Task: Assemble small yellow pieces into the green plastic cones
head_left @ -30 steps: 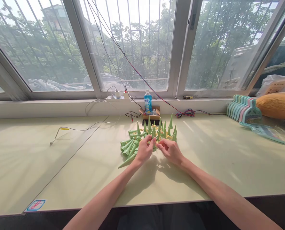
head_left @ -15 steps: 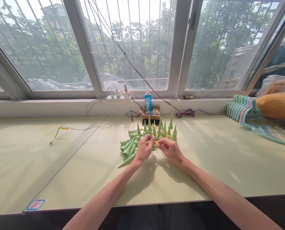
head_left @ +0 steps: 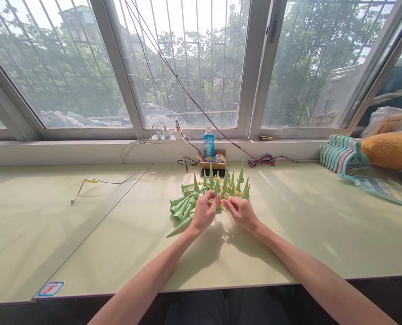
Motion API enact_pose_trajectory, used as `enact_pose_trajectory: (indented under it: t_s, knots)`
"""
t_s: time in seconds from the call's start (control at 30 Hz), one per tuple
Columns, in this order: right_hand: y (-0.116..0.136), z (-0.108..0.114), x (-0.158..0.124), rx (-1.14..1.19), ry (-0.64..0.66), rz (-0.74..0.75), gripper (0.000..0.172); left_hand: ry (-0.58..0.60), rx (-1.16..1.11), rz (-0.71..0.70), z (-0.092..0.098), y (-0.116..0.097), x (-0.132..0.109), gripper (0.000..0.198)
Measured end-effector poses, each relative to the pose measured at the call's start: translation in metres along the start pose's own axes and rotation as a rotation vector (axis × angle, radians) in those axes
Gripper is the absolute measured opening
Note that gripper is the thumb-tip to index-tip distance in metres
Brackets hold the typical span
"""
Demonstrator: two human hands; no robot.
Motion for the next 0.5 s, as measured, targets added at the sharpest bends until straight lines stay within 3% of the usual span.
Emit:
enact_pose_trajectory:
  t_s: [0.37, 0.5]
  knots:
    - [-0.0044, -0.0014, -0.0006, 0.006, 0.023, -0.074, 0.065, 0.031, 0.016, -0.022, -0.0021, -0.0042, -0.0038, 0.042]
    - [-0.0039, 0.0002, 0.0000, -0.006, 0.019, -0.078, 0.061, 0.010, 0.016, -0.029, -0.0016, -0.0040, -0.0033, 0.041]
Point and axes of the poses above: each hand's wrist, its own x-axis towards the middle knuckle, its own z-axis out of the back of the hand, y = z × x, the point moved 4 cm from there along x, towards the middle knuckle, and after that the axes turned 13 degrees about -y, right-handed, at the moved point
